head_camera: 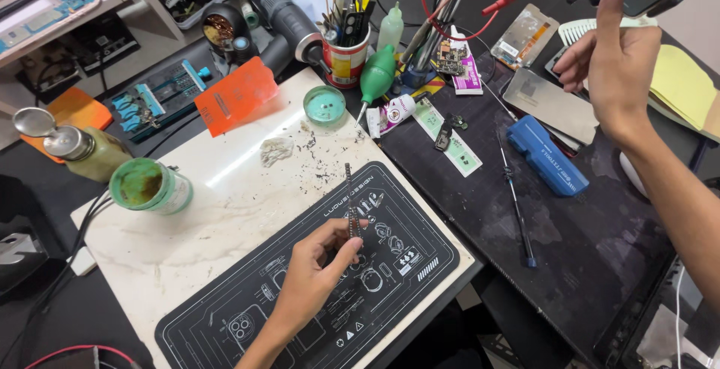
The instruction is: The person detaches a laptop screen from its assembly, handles internal chassis components, and uses a screwdriver and tweezers to manipulate small parts and wires on a workbench.
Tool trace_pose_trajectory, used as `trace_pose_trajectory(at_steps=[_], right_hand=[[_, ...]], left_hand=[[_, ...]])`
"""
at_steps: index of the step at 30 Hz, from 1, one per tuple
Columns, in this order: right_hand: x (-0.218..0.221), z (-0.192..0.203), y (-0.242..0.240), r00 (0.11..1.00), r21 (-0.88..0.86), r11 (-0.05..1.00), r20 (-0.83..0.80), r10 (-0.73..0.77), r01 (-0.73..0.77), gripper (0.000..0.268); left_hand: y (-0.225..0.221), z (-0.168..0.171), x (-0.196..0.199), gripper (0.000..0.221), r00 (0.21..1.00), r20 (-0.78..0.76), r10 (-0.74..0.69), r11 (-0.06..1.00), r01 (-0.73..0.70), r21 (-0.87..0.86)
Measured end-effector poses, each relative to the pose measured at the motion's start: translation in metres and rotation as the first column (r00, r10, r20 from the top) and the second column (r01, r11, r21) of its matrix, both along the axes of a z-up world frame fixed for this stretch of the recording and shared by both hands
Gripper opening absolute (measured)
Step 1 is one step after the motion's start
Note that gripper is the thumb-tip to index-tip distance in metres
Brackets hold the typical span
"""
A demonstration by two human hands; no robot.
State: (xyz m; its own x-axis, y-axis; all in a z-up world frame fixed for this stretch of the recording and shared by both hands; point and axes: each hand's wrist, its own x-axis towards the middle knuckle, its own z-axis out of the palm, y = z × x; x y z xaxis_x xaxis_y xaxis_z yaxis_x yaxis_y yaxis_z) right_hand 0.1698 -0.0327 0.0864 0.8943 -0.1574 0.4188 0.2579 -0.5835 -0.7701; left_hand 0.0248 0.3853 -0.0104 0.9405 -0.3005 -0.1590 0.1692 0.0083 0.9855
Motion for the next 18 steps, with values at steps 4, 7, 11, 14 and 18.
trace_pose_trajectory(at_steps=[4, 7, 11, 14, 18], right_hand=[[0.000, 0.002, 0.000, 1.000, -0.015, 1.000, -0.014, 0.015, -0.015, 0.096], [-0.004, 0.001, -0.002, 1.000, -0.012, 1.000, -0.003, 0.011, -0.011, 0.100], [-0.004, 0.002, -0.010, 0.999, -0.008, 0.999, -0.019, -0.037, 0.037, 0.101], [-0.006, 0.002, -0.011, 0.998, -0.029, 0.998, -0.021, -0.055, 0.055, 0.099], [-0.011, 0.002, -0.006, 1.000, -0.054, 0.998, -0.019, -0.023, 0.022, 0.101]], left_hand=[[0.001, -0.002, 0.000, 0.029, 1.000, -0.014, -0.003, 1.000, 0.003, -0.001], [0.001, -0.002, 0.000, 0.028, 1.000, -0.017, -0.004, 1.000, 0.004, -0.015], [0.001, -0.003, 0.000, 0.029, 1.000, -0.011, -0.006, 1.000, 0.005, -0.018], [0.002, -0.003, 0.001, 0.030, 1.000, -0.011, -0.008, 1.000, 0.008, -0.007], [0.001, -0.003, 0.000, 0.029, 1.000, -0.013, -0.006, 1.000, 0.006, -0.022]])
